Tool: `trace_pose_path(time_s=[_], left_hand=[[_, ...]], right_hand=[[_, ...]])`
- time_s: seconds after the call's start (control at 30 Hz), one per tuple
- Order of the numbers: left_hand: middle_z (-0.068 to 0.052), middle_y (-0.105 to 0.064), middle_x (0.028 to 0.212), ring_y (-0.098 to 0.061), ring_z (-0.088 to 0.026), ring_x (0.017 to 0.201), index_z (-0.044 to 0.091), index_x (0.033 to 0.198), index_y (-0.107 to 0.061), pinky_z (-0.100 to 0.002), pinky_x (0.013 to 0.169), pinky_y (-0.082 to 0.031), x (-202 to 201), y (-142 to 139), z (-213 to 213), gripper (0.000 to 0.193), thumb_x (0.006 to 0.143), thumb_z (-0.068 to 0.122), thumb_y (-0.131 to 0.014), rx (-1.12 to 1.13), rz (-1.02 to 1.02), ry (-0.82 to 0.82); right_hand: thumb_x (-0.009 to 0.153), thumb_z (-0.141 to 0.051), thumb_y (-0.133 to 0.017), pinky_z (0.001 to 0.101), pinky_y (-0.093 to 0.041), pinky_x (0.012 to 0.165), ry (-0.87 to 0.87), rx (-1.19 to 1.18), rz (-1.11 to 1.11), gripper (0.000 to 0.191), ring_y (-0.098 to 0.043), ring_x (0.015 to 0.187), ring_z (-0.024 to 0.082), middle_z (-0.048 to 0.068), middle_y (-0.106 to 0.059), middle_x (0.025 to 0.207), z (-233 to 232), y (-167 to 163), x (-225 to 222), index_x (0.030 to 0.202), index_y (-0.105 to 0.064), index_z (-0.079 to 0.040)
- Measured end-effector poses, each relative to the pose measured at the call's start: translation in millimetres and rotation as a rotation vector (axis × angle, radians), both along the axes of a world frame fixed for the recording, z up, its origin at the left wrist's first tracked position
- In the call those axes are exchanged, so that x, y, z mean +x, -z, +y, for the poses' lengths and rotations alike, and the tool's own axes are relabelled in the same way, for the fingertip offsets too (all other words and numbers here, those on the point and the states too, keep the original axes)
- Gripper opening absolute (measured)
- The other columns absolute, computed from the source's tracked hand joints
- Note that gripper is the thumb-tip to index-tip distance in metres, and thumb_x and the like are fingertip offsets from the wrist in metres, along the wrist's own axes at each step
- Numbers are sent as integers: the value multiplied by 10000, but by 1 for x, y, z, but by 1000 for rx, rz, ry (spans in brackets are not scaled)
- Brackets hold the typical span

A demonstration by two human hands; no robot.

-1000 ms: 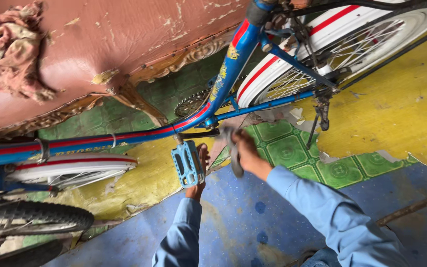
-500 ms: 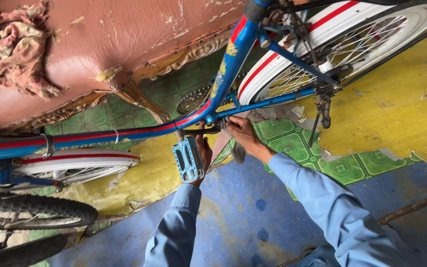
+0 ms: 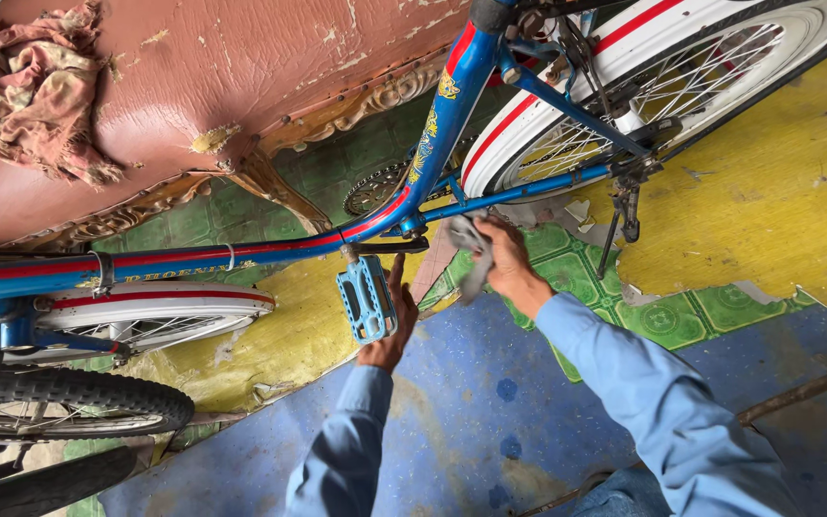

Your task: The person wipes the frame, handlebars, and rear wheel of a bicycle using a cloth. They move around the bicycle to access different parts, including the front fork, pedals, and rear rack.

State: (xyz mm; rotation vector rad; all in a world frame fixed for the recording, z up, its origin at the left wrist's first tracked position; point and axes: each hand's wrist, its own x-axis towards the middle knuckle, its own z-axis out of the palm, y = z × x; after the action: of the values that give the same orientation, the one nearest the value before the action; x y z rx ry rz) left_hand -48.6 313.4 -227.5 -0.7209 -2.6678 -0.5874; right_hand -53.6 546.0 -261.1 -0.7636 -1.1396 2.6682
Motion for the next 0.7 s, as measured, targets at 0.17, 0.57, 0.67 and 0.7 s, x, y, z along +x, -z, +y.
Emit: trace_pose_path(time_s=[0.17,0.57,0.67,0.7], left_hand=[[-110,-715,1137,-696,-230,889,153,1487,-490,-390,693,-580,12,26,34,530,1029,408,-573,896,-964,-43],[-43,-692,967,-667,-181,876,38,1112,-670,-400,763,-581,13,17,23,244,1019,259,-714,1324,-915,-11],[-48,-659,895,-646,-201,793,79,1130,-653,-402,726,-551,3,10,22,210,1008,240,-709,1595,-1020,-117],[-31,-683,942,-667,-188,813,101,1139,-654,-398,730,-561,3,10,18,222,979,255,-662,1595,-963,-78]], right_hand=[[941,-111,-682,300,-489,622,-238,645,94,187,-626,749,112,37,-749,922,-22,5,19,1107,-768,-109],[997,-133,-631,301,-585,672,-204,890,330,198,-674,766,110,39,-742,895,-64,-28,45,1127,-741,-32],[1014,-122,-621,295,-537,640,-109,955,430,318,-608,728,99,46,-705,859,-65,-46,45,1318,-673,-46],[1022,-126,-617,297,-514,607,-129,994,437,380,-572,684,98,53,-683,817,-66,-53,41,1393,-644,-54]])
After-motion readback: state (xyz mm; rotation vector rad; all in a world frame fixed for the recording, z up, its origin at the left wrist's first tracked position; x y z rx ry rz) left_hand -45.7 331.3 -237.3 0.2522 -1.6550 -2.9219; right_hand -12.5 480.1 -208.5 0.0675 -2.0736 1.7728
